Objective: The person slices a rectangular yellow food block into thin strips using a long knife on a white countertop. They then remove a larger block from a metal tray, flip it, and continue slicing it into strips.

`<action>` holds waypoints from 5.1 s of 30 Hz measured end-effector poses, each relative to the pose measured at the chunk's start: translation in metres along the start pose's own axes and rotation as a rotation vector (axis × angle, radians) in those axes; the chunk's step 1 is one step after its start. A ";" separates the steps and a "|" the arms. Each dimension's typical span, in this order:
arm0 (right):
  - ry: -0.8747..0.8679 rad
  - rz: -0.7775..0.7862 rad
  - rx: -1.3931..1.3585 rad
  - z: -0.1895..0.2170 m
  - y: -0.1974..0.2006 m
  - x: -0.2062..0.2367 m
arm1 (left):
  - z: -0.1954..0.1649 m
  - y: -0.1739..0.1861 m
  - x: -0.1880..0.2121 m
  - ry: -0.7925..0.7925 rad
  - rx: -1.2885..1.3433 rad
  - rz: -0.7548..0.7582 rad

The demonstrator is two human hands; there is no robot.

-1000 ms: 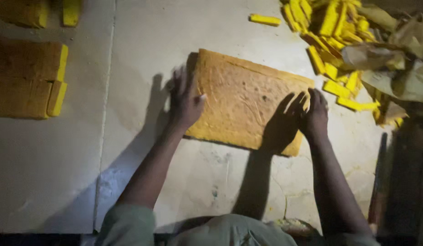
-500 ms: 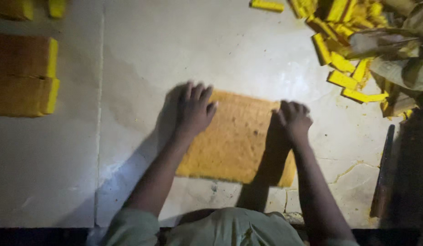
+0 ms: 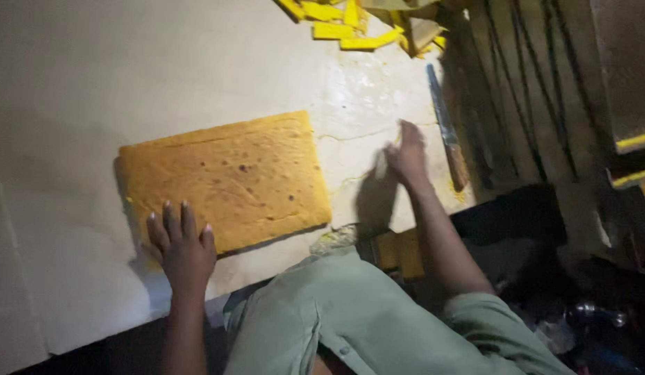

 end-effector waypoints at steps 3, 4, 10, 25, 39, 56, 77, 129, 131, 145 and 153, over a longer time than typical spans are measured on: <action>-0.077 -0.067 0.296 -0.072 0.036 0.026 | -0.026 -0.007 0.040 0.076 -0.025 -0.004; -0.031 -0.047 0.362 -0.088 0.044 0.035 | -0.030 -0.007 0.050 0.113 -0.043 0.000; -0.128 0.136 0.253 -0.106 0.070 0.049 | 0.004 0.010 0.059 0.192 0.045 -0.047; 0.104 0.229 -0.236 0.221 -0.068 0.174 | 0.128 -0.005 -0.001 0.003 0.655 0.011; 0.056 0.224 -0.169 0.354 -0.117 0.122 | 0.138 0.006 -0.003 -0.049 0.603 0.216; 0.082 0.266 -0.146 0.350 -0.130 0.125 | 0.037 0.037 -0.026 -0.517 -0.050 0.221; 0.054 0.423 -0.071 0.419 -0.071 0.070 | 0.039 0.040 -0.014 -0.466 -0.107 0.426; 0.116 0.386 -0.030 0.438 -0.177 0.133 | 0.175 0.002 -0.014 -0.396 0.484 0.147; 0.124 0.380 -0.017 0.446 -0.170 0.127 | 0.175 0.006 -0.014 -0.151 0.767 0.204; -0.136 0.507 -0.174 0.493 -0.097 0.129 | 0.169 0.002 -0.002 -0.429 0.300 0.036; -0.051 0.577 -0.024 0.443 -0.071 0.268 | 0.165 0.023 0.013 -0.462 0.349 -0.093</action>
Point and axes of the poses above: each hand's wrist, its own x-axis away from the middle knuckle, its own y-axis out of the back of the hand, z = x × y, the point moved 1 cm from there along -x, towards the middle knuckle, and after that the axes turned 7 degrees about -z, right-handed, at the moved point
